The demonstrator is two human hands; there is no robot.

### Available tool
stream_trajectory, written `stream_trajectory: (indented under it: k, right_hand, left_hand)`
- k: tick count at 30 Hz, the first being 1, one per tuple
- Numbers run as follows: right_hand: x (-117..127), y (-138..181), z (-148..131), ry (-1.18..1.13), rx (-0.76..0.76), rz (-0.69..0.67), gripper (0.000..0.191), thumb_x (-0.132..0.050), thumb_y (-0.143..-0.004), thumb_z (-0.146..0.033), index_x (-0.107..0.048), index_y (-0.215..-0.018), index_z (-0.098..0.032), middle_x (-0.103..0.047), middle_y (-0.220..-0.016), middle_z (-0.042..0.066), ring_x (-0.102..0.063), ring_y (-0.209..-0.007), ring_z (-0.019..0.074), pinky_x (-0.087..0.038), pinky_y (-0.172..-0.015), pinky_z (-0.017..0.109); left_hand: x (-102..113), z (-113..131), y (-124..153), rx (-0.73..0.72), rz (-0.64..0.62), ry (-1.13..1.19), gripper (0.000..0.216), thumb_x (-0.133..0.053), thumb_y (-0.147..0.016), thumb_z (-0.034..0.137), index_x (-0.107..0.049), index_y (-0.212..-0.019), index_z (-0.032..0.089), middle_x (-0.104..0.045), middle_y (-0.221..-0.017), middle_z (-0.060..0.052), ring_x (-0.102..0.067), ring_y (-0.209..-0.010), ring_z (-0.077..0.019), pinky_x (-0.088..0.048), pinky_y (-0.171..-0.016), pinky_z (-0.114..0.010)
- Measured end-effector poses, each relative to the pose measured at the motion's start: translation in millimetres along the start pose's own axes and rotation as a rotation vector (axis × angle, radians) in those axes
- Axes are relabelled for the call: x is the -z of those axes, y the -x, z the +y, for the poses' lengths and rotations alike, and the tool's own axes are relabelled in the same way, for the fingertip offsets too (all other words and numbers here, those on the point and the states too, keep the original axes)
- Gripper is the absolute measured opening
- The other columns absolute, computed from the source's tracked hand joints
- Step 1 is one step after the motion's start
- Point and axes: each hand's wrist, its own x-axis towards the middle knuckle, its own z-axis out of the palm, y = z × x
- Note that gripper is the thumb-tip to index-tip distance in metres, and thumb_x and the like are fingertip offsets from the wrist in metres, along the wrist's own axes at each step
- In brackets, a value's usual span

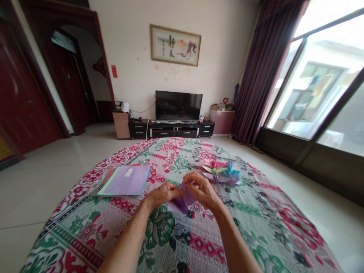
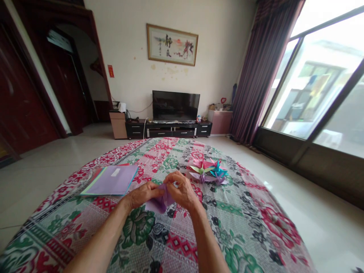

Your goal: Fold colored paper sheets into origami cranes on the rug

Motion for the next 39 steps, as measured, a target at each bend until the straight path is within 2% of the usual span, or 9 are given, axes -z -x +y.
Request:
stream_trajectory:
  k: [10,18,20,23,25,31,39]
  right_hand:
    - [-1.0,4.4,4.4,-0.196,-0.229,-0.161,0.017,-0.047,-0.075,-0.018,-0.063,-0.081,-0.016,-0.064,-0.077,0.001,-0.055,-0.07,0.0124,-0.042,-0.061,0.022]
    - [-1.5,5.5,4.6,-0.217,-0.256,-0.243,0.024,-0.041,-0.07,-0.014,-0.064,-0.074,-0.016,-0.065,-0.076,0.001,-0.057,-0.075,0.0158,-0.044,-0.068,0.025]
    - [-3.5,4.8,5.6,-0.235,-0.263,-0.2,0.025,-0.04,-0.073,-0.017,-0.064,-0.078,-0.017,-0.065,-0.079,0.002,-0.057,-0.077,0.0159,-0.044,-0.069,0.025]
    - [-5.2,2.8,6.5,-0.249,-0.28,-0.024,0.022,-0.043,-0.077,-0.025,-0.063,-0.084,-0.017,-0.063,-0.08,0.002,-0.056,-0.075,0.0148,-0.043,-0.066,0.024]
    - [-4.7,1.8,6.5,-0.24,-0.277,0.055,0.018,-0.047,-0.076,-0.026,-0.061,-0.08,-0.016,-0.063,-0.08,0.002,-0.056,-0.073,0.0143,-0.043,-0.065,0.024]
    - [-5.3,3.3,12.8,-0.129,-0.202,-0.034,0.015,-0.052,-0.074,-0.022,-0.064,-0.067,-0.017,-0.064,-0.099,0.006,-0.059,-0.089,0.0172,-0.045,-0.073,0.028]
    - [-8.9,2.3,10.7,-0.084,-0.216,0.002,0.015,-0.053,-0.075,-0.023,-0.067,-0.07,-0.017,-0.067,-0.093,0.005,-0.061,-0.086,0.0171,-0.047,-0.072,0.028]
  left_hand:
    - [7.2,-7.7,1.5,0.065,-0.049,0.007,0.031,-0.065,-0.066,0.042,-0.067,-0.065,0.012,-0.061,-0.059,-0.003,-0.047,-0.048,-0.0112,-0.032,-0.05,-0.022]
    - [6.3,-4.1,1.2,0.048,-0.042,-0.097,0.03,-0.069,-0.063,0.041,-0.064,-0.054,0.013,-0.049,-0.046,0.003,-0.032,-0.041,-0.0063,-0.021,-0.044,-0.022]
    - [6.5,-4.5,1.0,0.059,-0.031,-0.083,0.032,-0.069,-0.063,0.043,-0.065,-0.056,0.012,-0.053,-0.048,0.001,-0.034,-0.041,-0.0066,-0.023,-0.044,-0.022]
    - [8.1,-6.4,1.2,0.072,-0.025,-0.029,0.033,-0.067,-0.064,0.044,-0.068,-0.064,0.011,-0.062,-0.056,-0.003,-0.045,-0.043,-0.0095,-0.031,-0.046,-0.021]
    - [8.8,-6.9,1.5,0.061,-0.017,-0.004,0.033,-0.066,-0.066,0.044,-0.069,-0.067,0.011,-0.065,-0.06,-0.005,-0.05,-0.047,-0.0113,-0.036,-0.049,-0.022]
    - [7.2,-2.9,1.5,-0.002,0.047,-0.006,0.03,-0.064,-0.067,0.042,-0.067,-0.063,0.013,-0.064,-0.058,-0.003,-0.049,-0.048,-0.0111,-0.035,-0.051,-0.022]
    - [8.2,-6.9,-4.8,-0.033,0.123,-0.116,0.034,-0.059,-0.069,0.045,-0.066,-0.061,0.013,-0.063,-0.055,-0.002,-0.047,-0.044,-0.0118,-0.031,-0.045,-0.022]
